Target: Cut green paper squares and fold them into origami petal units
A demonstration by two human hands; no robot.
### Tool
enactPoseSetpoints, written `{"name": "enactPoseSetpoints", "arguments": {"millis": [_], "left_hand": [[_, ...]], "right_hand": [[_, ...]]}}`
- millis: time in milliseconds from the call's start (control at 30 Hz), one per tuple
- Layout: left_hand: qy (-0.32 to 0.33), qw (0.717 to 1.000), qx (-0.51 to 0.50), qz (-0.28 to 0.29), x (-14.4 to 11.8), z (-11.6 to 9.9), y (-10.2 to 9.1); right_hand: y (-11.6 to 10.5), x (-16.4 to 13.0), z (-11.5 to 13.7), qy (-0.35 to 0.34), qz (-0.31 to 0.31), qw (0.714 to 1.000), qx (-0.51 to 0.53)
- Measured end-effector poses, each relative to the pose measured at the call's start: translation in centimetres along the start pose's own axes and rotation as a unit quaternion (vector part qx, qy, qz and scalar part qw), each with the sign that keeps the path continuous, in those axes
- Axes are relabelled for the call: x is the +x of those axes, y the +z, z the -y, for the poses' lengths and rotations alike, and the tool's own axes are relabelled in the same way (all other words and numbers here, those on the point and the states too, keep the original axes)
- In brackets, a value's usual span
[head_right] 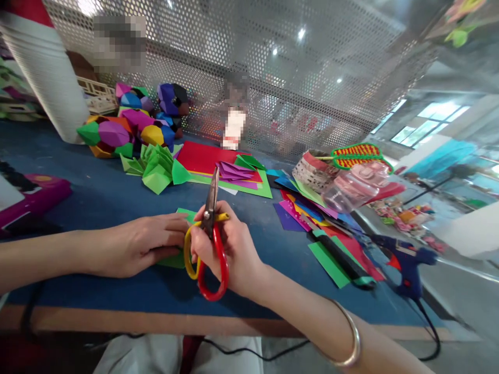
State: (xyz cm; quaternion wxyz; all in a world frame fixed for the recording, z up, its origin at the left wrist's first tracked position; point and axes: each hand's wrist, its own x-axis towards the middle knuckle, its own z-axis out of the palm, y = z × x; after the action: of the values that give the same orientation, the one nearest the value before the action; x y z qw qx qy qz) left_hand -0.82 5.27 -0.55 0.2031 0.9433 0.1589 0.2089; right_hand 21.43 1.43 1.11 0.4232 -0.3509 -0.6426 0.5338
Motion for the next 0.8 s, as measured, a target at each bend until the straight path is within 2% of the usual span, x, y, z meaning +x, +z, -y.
{"name": "enactPoseSetpoints", "arguments": {"millis": [167,400,533,700,800], "left_hand": [[-0.016,1.000,-0.019,0.006,0.0,0.0,-0.1],[-0.024,0.999,-0.042,-0.009,0.2,-0.2,-0.5],[-0.030,0.999,-0.030,-0.003,0.1,-0.3,-0.4],[-0.007,0.999,0.025,-0.045,-0.1,-0.3,-0.1],[-0.009,0.998,0.034,-0.049,-0.1,-0.2,-0.1]], "right_hand": [[0.2,0.3,-0.6,-0.009,-0.005,1.000,0.007],[-0.7,0.6,-1.0,0.012,0.025,0.992,-0.125],[-1.9,1.0,-0.7,0.038,0.038,0.991,-0.124],[-2.9,1.6,0.3,0.063,0.036,0.979,-0.190],[-3.6,2.1,0.7,0.073,0.027,0.974,-0.214]]}}
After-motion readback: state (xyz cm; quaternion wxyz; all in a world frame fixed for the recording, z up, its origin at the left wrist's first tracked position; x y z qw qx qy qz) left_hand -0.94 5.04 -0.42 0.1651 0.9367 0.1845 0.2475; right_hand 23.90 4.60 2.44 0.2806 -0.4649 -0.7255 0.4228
